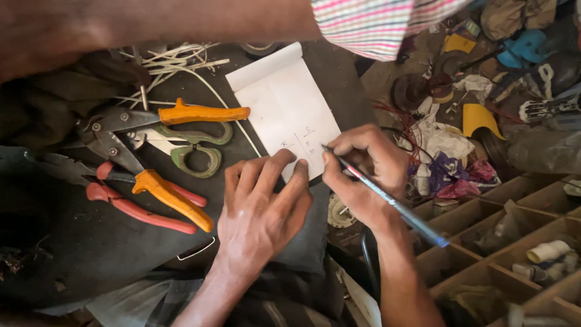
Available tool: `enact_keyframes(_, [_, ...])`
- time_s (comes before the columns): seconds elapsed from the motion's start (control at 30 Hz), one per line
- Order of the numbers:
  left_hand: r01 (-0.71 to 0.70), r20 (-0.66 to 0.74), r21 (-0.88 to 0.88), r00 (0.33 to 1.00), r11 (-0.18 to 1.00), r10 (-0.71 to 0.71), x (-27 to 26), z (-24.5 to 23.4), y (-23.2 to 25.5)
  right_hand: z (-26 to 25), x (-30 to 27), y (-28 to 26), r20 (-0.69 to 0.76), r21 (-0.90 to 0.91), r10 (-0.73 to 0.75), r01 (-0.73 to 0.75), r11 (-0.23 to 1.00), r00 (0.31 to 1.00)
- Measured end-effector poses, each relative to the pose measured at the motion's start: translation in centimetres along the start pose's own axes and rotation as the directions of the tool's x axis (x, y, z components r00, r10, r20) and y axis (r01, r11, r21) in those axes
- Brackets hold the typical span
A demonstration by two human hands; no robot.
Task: The person is repairing an electric motor by manipulating and organizing the internal copper windings. They use a pen to point at specific areas and write notes on a piece of paper. The person then uses their hands to pull, separate, and arrange the wires inside the motor casing.
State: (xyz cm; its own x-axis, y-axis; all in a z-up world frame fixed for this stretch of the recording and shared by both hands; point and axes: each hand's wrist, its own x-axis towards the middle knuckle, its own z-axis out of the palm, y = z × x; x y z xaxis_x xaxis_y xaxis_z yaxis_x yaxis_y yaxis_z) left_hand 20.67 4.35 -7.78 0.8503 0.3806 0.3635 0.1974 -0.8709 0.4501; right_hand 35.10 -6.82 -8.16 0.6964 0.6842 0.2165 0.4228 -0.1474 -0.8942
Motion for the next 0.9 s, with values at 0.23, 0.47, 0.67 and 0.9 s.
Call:
enact_keyframes(0.23, [0.001,0.014,-0.001,1.000,1.000,-0.001,-0.1,0.0,0.0,-0.1,0.4,0.2,0.025,-0.025,-0.059,0.060,0.998,0.998])
enact_keyframes(0.47, [0.008,0.025,-0.008,1.000,1.000,-0.008,-0.1,0.1,0.0,0.1,0.4,0.3,0.018,-0.170,-0.114,0.116,0.979,0.993])
enact_keyframes(0.67, [0.013,0.013,-0.009,1.000,1.000,-0.012,-0.2,0.1,0.1,0.0,0.4,0.4,0.031,-0.162,-0.120,0.123,0.979,0.992])
enact_keyframes(0.9, [0.012,0.001,-0.017,1.000,1.000,-0.012,-0.2,0.1,0.2,-0.4,0.0,1.0,0.009,0.115,0.055,-0.056,0.992,0.998])
